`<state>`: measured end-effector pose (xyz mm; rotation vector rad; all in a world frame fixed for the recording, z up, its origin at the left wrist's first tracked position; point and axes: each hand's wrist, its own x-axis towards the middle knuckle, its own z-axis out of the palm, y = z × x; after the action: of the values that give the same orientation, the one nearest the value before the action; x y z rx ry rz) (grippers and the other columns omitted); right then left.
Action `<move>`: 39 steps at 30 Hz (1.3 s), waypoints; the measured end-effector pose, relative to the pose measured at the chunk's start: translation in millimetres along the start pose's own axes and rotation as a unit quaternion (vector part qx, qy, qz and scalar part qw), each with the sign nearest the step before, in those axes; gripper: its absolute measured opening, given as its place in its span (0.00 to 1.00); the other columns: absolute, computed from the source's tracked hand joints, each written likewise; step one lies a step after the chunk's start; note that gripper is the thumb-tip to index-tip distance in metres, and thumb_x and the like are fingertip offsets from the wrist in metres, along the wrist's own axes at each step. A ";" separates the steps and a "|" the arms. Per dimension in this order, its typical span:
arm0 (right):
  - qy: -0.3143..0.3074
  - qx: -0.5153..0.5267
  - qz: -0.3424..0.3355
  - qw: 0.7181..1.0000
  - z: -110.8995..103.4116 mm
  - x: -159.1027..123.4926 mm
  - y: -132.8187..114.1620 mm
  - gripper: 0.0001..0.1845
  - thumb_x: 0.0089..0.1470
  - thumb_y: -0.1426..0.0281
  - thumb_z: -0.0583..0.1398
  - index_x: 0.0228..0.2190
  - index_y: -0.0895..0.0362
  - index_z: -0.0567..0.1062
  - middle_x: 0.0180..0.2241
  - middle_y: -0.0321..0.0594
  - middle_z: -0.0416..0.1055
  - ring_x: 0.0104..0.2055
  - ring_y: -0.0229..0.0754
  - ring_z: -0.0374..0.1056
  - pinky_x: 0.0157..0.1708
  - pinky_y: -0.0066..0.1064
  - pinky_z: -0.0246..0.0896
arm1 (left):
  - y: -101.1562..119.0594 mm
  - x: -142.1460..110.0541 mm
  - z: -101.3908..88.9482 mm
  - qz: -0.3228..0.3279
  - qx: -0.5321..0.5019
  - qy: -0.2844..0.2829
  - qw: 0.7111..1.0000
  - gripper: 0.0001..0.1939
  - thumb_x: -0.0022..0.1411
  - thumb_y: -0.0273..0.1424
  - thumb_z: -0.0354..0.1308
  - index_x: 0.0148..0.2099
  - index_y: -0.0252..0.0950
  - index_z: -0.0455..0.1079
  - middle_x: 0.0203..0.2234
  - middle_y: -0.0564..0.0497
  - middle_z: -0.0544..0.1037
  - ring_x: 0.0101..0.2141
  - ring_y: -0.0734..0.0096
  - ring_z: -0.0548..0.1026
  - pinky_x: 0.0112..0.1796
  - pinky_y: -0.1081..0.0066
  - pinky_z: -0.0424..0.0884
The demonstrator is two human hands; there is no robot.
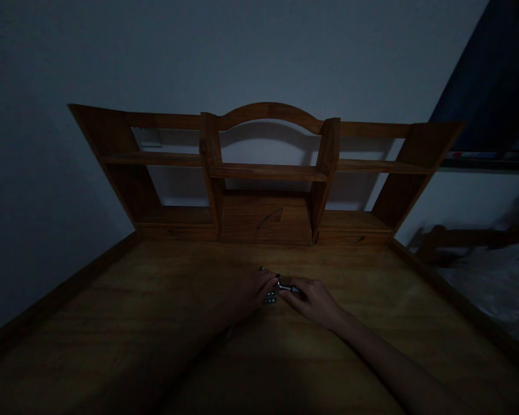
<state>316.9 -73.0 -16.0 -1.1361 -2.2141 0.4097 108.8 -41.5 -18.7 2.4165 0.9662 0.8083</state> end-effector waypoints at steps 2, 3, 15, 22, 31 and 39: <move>-0.002 -0.004 0.001 1.000 0.4 0.1 0.0 0.15 0.59 0.60 0.53 0.42 0.54 0.74 0.35 0.39 0.75 0.35 0.41 0.71 0.35 0.28 0.61 | 0.8 0.0 -1.4 0.000 0.008 -0.004 1.000 0.16 0.68 0.37 0.39 0.40 0.37 0.65 0.33 0.52 0.72 0.34 0.72 0.69 0.38 0.72 0.64; -0.004 -0.004 0.001 1.000 0.5 0.3 -0.1 0.15 0.59 0.60 0.53 0.41 0.54 0.74 0.35 0.39 0.75 0.35 0.41 0.71 0.35 0.28 0.61 | 1.3 0.0 -2.1 0.001 0.011 -0.008 1.000 0.16 0.68 0.37 0.39 0.40 0.37 0.66 0.33 0.52 0.72 0.34 0.72 0.69 0.38 0.72 0.64; -0.007 0.001 0.009 1.000 0.2 -0.1 -0.7 0.15 0.58 0.60 0.54 0.41 0.54 0.74 0.34 0.40 0.76 0.34 0.41 0.71 0.35 0.28 0.61 | 1.2 0.0 -2.2 0.003 0.009 -0.010 1.000 0.16 0.69 0.36 0.38 0.41 0.37 0.66 0.34 0.51 0.73 0.35 0.72 0.70 0.39 0.72 0.65; -0.016 -0.020 0.006 1.000 1.8 -0.4 2.2 0.16 0.59 0.59 0.53 0.39 0.55 0.74 0.33 0.40 0.75 0.33 0.41 0.70 0.33 0.27 0.60 | -0.7 0.3 -0.7 0.008 0.017 -0.011 1.000 0.16 0.68 0.36 0.39 0.41 0.37 0.67 0.35 0.51 0.74 0.35 0.71 0.70 0.39 0.71 0.65; -0.019 0.000 0.016 1.000 2.1 -0.7 1.2 0.15 0.59 0.60 0.53 0.36 0.55 0.74 0.29 0.37 0.73 0.28 0.38 0.68 0.29 0.26 0.58 | -11.1 0.3 3.7 0.003 -0.020 -0.028 0.999 0.14 0.68 0.35 0.39 0.39 0.37 0.65 0.33 0.52 0.72 0.34 0.72 0.69 0.37 0.72 0.64; -0.004 0.040 0.027 0.999 -0.9 2.3 -4.2 0.16 0.59 0.60 0.53 0.34 0.55 0.76 0.30 0.37 0.75 0.30 0.38 0.69 0.31 0.26 0.59 | -8.4 1.1 6.7 -0.014 -0.037 -0.021 0.999 0.15 0.68 0.36 0.38 0.38 0.37 0.64 0.31 0.53 0.70 0.33 0.73 0.68 0.35 0.73 0.63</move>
<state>313.9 -73.5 -12.3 -1.1537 -2.1572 0.5220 109.8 -36.1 -28.0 2.3417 0.9351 0.7676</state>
